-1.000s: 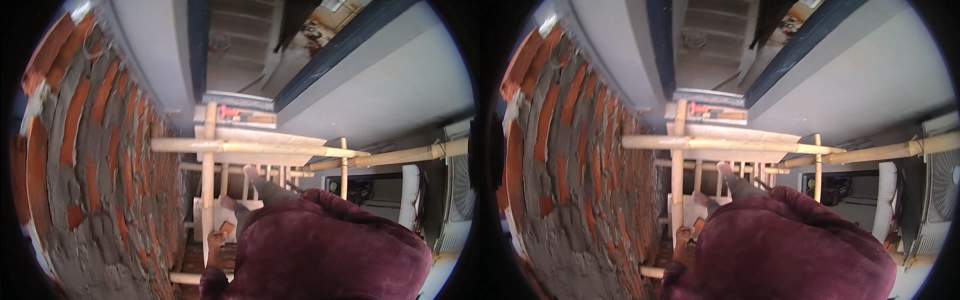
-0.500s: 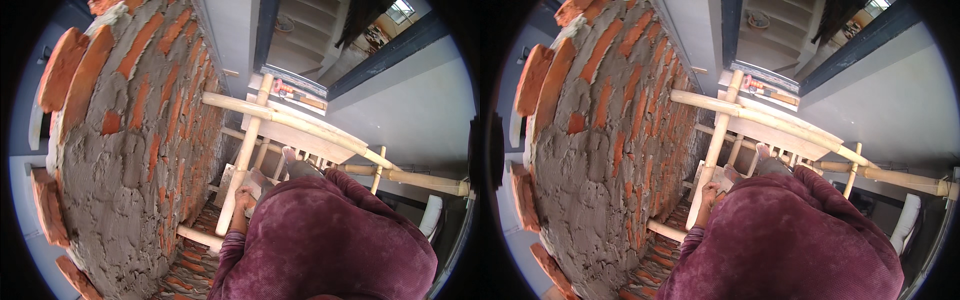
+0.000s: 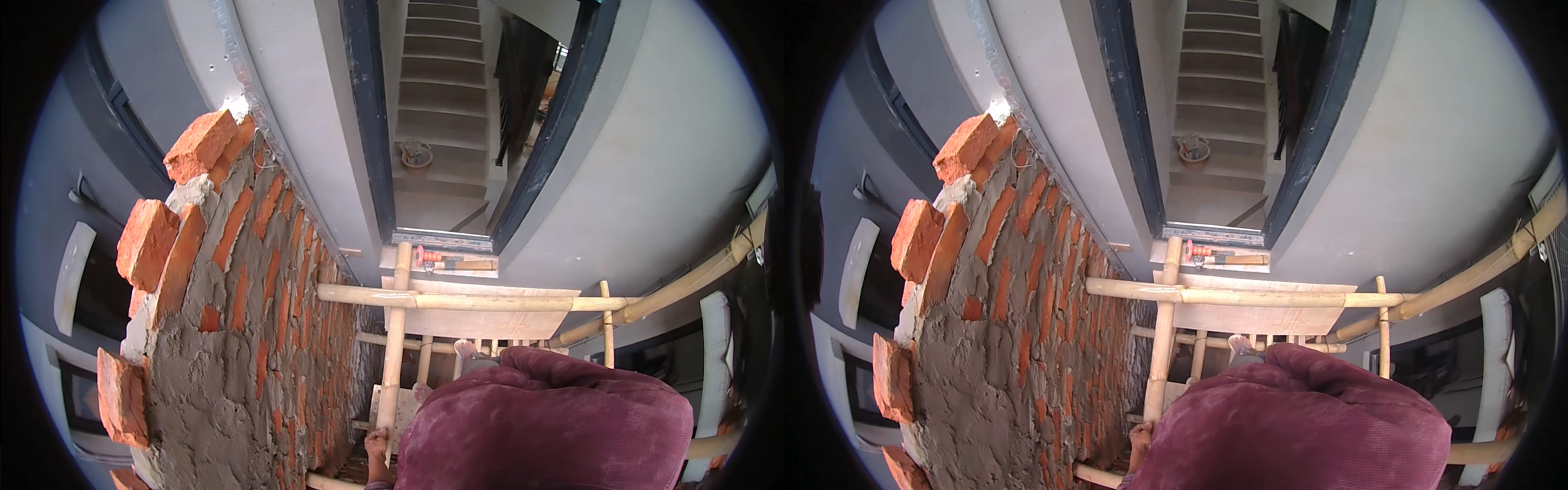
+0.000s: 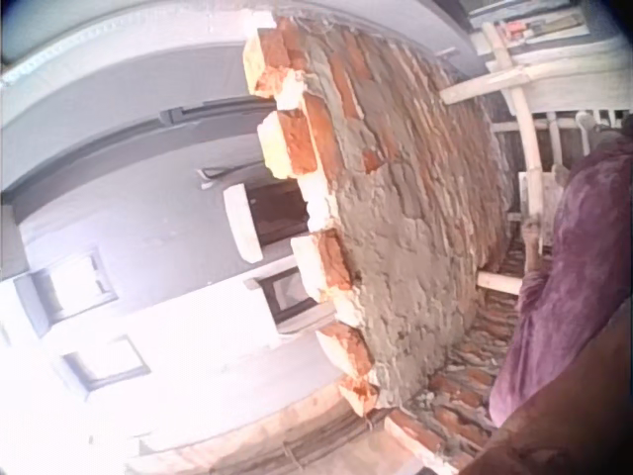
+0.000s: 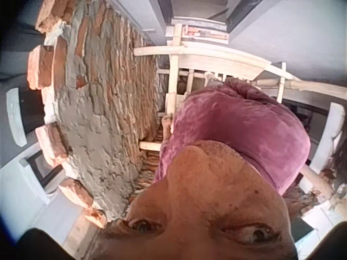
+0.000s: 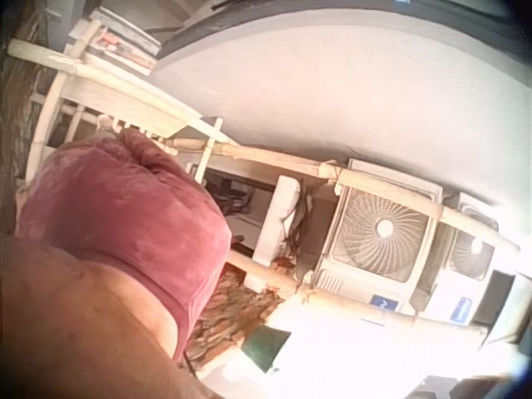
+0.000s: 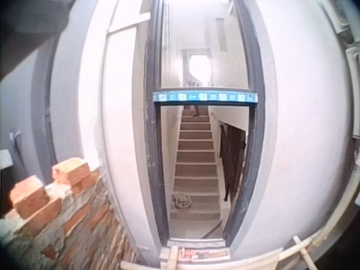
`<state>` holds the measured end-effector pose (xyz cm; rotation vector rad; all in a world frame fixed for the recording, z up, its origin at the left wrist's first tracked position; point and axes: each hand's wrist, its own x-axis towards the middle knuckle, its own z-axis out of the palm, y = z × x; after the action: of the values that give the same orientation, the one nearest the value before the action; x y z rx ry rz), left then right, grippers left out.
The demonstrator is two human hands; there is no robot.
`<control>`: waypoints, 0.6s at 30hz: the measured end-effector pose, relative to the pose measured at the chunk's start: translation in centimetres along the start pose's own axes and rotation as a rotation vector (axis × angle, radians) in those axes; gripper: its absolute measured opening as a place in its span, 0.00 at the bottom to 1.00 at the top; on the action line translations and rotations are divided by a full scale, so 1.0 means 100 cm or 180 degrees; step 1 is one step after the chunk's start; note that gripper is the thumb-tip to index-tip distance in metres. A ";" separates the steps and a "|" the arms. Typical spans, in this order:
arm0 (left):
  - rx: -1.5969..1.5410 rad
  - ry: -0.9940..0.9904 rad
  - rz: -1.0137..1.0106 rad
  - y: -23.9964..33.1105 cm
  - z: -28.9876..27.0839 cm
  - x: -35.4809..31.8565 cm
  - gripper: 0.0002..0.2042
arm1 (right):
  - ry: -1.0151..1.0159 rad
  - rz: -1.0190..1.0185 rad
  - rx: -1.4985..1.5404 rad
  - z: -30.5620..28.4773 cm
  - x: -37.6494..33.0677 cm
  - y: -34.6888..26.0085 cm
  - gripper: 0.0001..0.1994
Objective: The person secures bamboo poles together using wire and pliers. They wrap wire around the joints, twist it to tighten, and cut the excess wire.
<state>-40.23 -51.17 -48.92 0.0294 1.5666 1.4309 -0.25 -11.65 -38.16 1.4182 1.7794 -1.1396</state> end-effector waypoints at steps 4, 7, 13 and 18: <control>0.0782 0.0512 -0.0277 -0.035 -0.016 0.010 0.05 | 0.0065 0.0067 0.0050 0.010 -0.009 0.008 0.19; 0.1251 0.0570 -0.0697 -0.016 0.000 0.002 0.06 | 0.0107 0.0144 0.0102 0.013 -0.012 0.012 0.18; 0.1577 -0.0688 -0.0184 0.004 0.033 0.021 0.16 | 0.0137 0.0199 0.0268 0.016 -0.013 0.003 0.18; 0.1717 -0.0934 -0.0602 0.041 0.070 0.056 0.14 | 0.0155 0.0159 0.0342 0.014 -0.006 -0.004 0.18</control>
<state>-40.95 -41.39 -48.06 0.3835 1.6137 0.7870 -0.53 -13.25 -38.18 1.5566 1.7285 -1.1998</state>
